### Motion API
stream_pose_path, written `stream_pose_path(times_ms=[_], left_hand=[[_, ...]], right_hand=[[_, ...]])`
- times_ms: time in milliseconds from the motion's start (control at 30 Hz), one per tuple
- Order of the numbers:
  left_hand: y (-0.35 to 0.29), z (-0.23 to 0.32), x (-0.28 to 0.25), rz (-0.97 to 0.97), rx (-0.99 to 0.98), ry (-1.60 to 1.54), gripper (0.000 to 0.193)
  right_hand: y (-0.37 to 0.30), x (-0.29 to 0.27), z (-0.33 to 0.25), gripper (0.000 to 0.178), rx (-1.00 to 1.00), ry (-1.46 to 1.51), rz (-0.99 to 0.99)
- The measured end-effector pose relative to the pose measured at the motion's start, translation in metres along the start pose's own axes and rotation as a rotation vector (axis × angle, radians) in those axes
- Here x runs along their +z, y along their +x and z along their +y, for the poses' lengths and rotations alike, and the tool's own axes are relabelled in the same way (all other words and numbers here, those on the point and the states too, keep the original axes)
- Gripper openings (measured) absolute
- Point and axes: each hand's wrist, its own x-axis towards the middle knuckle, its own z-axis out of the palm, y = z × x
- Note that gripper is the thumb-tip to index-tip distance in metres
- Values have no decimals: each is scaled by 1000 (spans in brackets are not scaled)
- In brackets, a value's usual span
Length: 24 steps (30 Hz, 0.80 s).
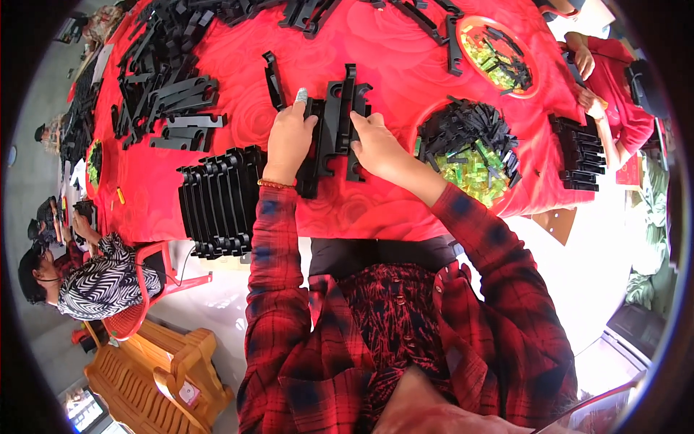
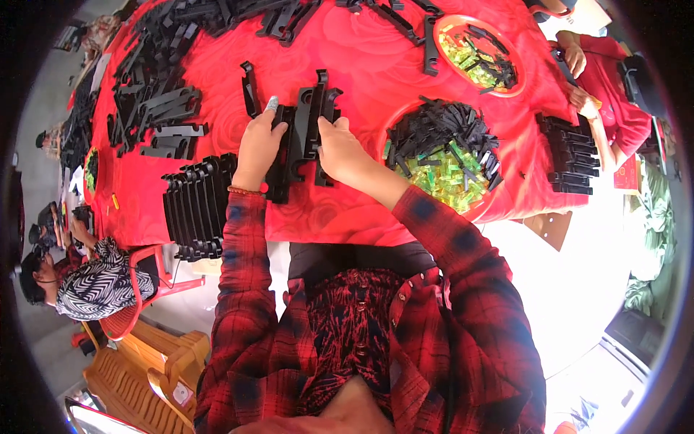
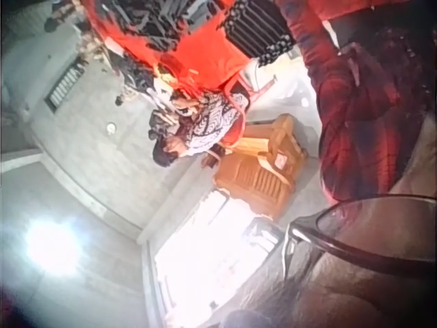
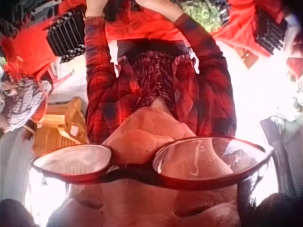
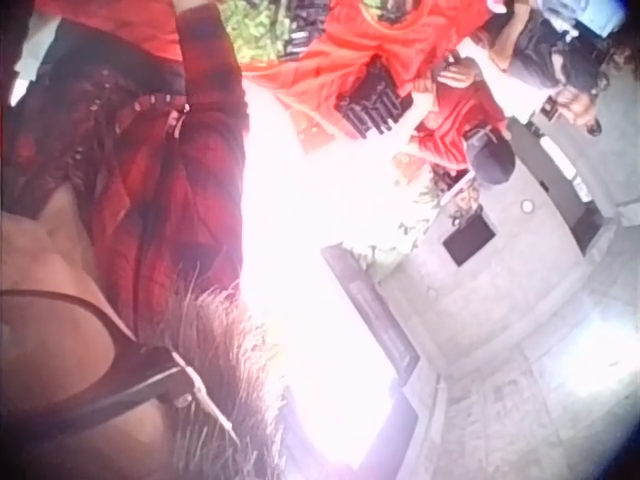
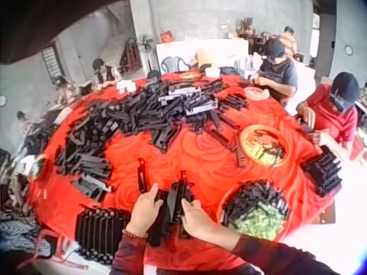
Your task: The person assembles black plastic components by hand, inserting smaller green plastic bits and metal pins into them.
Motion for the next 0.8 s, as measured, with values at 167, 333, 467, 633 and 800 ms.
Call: stream_pose_path(times_ms=[167,333,467,633,800], left_hand=[[-12,-1,9,81,10,-1,28],[-9,10,6,27,-46,103,29],[-18,11,7,170,-10,41,32],[-45,19,-2,251,-38,69,34],[-41,22,-8,338,-261,182,34]], right_hand=[[-30,-6,1,53,-103,11,100],[-62,-4,-7,48,-87,-13,196],[-86,4,2,40,-222,22,198],[-115,6,10,35,-337,96,147],[-126,17,27,32,-382,109,150]])
